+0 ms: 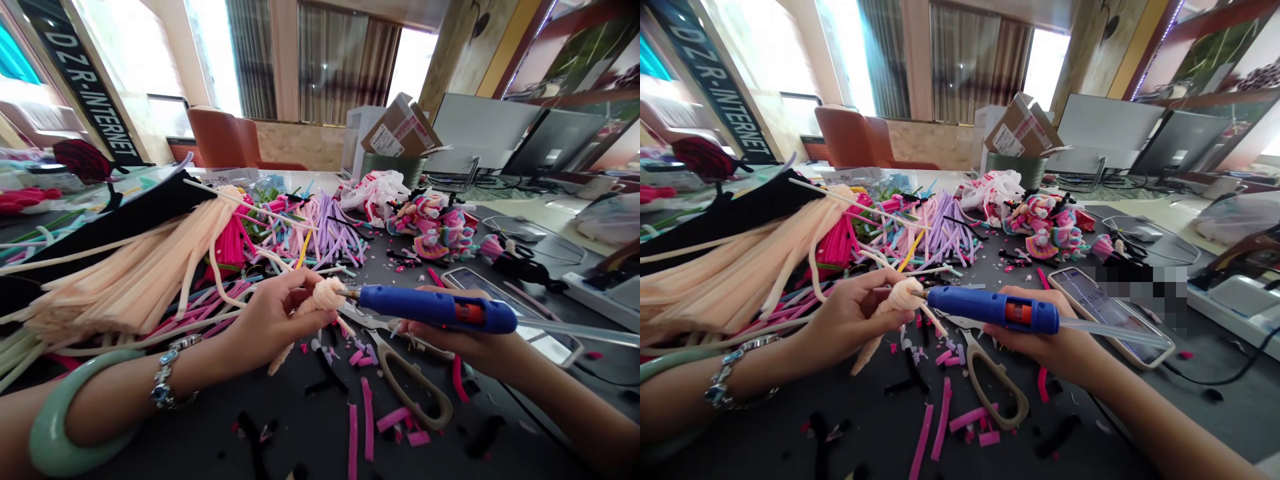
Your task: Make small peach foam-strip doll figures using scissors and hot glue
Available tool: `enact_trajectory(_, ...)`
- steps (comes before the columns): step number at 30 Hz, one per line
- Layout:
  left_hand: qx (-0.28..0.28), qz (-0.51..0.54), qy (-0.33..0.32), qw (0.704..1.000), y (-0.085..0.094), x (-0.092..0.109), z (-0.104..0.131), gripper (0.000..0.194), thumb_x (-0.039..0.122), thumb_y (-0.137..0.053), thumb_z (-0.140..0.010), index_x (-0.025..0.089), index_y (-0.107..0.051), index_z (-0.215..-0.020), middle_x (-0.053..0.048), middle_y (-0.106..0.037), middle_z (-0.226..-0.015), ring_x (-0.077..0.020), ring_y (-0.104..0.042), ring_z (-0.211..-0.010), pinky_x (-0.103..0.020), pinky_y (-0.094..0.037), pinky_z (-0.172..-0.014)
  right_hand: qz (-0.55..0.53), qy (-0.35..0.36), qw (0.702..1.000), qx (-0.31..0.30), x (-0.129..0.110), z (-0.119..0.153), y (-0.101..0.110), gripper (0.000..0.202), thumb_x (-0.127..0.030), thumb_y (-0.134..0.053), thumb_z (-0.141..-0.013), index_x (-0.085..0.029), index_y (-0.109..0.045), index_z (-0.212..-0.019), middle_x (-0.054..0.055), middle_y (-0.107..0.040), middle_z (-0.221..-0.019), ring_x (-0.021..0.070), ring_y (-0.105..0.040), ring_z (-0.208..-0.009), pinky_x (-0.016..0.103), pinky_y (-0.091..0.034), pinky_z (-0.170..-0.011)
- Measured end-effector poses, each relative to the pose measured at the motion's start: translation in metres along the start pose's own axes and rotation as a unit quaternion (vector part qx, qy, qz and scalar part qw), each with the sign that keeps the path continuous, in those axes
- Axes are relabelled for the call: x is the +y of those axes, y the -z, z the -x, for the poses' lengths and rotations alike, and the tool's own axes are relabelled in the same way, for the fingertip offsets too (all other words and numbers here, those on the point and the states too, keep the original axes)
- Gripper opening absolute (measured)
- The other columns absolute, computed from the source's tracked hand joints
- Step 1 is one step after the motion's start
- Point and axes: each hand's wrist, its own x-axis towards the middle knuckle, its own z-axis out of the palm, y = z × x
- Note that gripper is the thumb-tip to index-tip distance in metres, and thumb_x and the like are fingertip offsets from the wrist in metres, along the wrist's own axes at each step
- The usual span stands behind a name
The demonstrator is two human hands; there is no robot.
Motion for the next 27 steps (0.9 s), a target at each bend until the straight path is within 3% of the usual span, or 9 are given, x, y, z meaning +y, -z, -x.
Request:
enact_trajectory(16, 0.004, -0.004, -0.006, 1.000, 0.0004, 0.0000, -0.0008, 0.028, 0.036, -0.065, -0.079, 0.016, -0.055, -0.096, 0.000, -0.058, -0.079, -0.0110, -0.053, -0.066, -0.021, -0.045, -0.060, 0.093, 0.019, 0.994, -0.051, -0.0012, -0.0011, 0.0088, 0.021, -0.045, -0.060, -0.081, -0.025, -0.063, -0.079, 0.000, -0.063, -0.069, 0.0178, -0.058, -0.061, 0.028, -0.047, -0.054)
enact_trajectory(21, 0.002, -0.005, -0.002, 1.000, -0.0002, 0.0005, -0.0001, 0.029, 0.037, -0.065, -0.079, 0.016, -0.055, -0.097, 0.000, -0.057, -0.078, -0.0110, -0.053, -0.065, -0.021, -0.045, -0.059, 0.093, 0.017, 0.995, -0.043, -0.0024, -0.0008, 0.0092, 0.021, -0.045, -0.060, -0.080, -0.024, -0.061, -0.075, -0.001, -0.060, -0.063, 0.0163, -0.054, -0.056, 0.028, -0.046, -0.052)
enact_trajectory(27, 0.007, 0.001, -0.008, 1.000, 0.0010, -0.0027, -0.0021, 0.028, 0.035, -0.065, -0.078, 0.016, -0.054, -0.096, -0.001, -0.057, -0.080, -0.0125, -0.054, -0.068, -0.023, -0.047, -0.061, 0.075, 0.002, 0.997, -0.018, 0.0047, -0.0007, 0.0102, 0.019, -0.045, -0.064, -0.075, -0.026, -0.063, -0.078, 0.001, -0.067, -0.066, 0.0199, -0.061, -0.057, 0.030, -0.049, -0.051)
